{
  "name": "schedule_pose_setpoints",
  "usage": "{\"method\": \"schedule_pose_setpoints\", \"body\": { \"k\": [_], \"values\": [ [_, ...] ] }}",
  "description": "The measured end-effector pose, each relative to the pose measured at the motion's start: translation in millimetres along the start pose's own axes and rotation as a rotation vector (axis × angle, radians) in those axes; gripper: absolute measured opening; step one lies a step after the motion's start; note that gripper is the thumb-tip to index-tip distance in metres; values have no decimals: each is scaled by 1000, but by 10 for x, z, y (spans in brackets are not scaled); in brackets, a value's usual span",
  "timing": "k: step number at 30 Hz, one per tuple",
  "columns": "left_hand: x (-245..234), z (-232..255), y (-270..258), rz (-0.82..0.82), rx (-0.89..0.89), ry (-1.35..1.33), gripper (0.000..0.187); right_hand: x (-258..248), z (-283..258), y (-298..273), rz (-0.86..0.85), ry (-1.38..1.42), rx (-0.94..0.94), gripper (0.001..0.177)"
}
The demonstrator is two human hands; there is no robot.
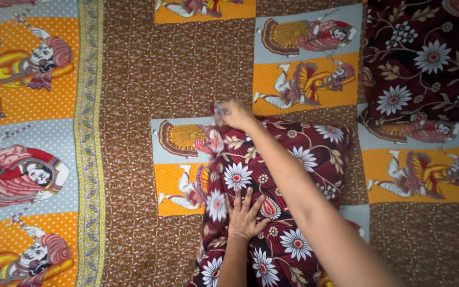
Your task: The person smooths a patterned bedspread by hand, tucks the edges around the mattress, and سپس adjusts floral-patterned pillows and a matching floral blanket.
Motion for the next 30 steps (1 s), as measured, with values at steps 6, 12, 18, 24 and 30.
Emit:
{"method": "schedule_pose_setpoints", "body": {
  "k": [6,12,18,24,30],
  "values": [
    [51,-33,-25,-45,-19,25,82,-567,-635,-629,578,121,-267,40],
    [-22,-40,28,13,10,1,81,-1491,177,-1881,569,-222,-40,41],
    [15,-64,-49,21,-1,-20,77,-1331,1847,-3120,474,-289,489,61],
    [-78,-43,118,6,7,-17,77,-1490,1683,-3211,888,-463,539,47],
    [-1012,485,556,-137,-103,-75,72,-1345,26,-3019,716,-440,58,47]
  ]
}}
Point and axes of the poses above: each hand's wrist, its own y-axis towards the middle knuckle, its own x-axis out of the palm, z = x × y, the point moved 4 cm from there along y, towards the middle knuckle, and after that the axes turned 15 degrees about -x, right-handed, at the moved point
